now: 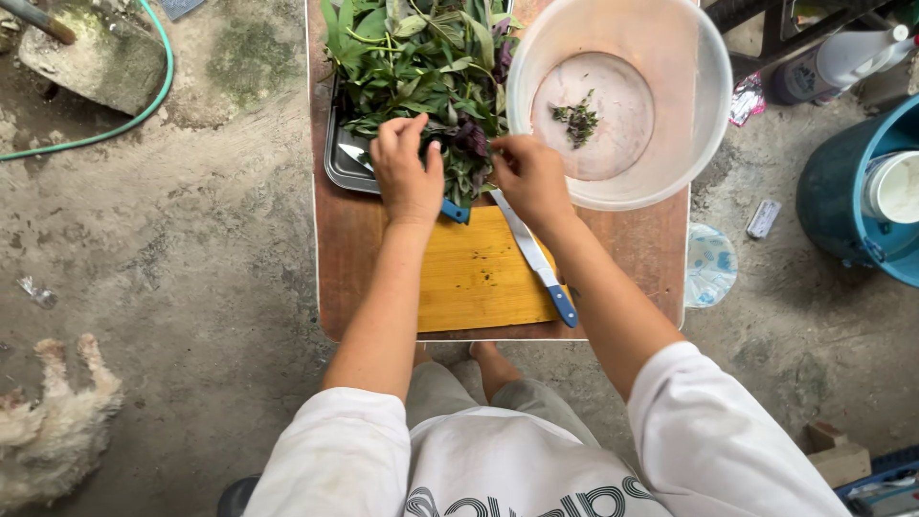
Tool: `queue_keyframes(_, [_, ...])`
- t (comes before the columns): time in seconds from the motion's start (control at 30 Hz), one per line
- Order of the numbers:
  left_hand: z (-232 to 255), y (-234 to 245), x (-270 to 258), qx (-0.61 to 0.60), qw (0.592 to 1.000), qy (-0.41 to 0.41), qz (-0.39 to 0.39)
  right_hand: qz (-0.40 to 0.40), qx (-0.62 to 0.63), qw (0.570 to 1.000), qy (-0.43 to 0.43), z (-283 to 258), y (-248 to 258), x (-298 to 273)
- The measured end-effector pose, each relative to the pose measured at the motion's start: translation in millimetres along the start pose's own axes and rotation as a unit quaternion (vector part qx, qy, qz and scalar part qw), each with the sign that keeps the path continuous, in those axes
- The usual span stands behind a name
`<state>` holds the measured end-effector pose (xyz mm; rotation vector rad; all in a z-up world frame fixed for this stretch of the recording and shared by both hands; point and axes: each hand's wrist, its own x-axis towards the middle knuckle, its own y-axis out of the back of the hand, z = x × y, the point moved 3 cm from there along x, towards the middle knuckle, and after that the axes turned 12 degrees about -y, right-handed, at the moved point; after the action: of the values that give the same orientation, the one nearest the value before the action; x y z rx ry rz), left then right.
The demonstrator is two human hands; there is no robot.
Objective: The person chops a small pile of purple and green leaves on a wooden cutting board using a knife and then places the chopped leaves into a white bucket.
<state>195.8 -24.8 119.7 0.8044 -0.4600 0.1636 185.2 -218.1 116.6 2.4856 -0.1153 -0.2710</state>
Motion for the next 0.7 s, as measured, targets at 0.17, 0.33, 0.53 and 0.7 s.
queue_keyframes(0.17, [-19, 14, 7, -0.030, 0.999, -0.021, -0.029, 0.101, -0.058, 0.985, 0.125, -56, -26, 18])
queue_keyframes(0.33, [-31, 24, 13, -0.077, 0.994, -0.008, -0.077, 0.104, -0.114, 0.983, 0.103, -61, -51, 48])
queue_keyframes(0.53, [-52, 32, 25, -0.134, 0.988, 0.010, -0.071, 0.051, 0.165, 0.985, -0.003, -63, -14, 36])
queue_keyframes(0.7, [-48, 21, 35, -0.310, 0.940, 0.097, -0.101, -0.043, 0.426, 0.893, -0.136, -67, 18, 6])
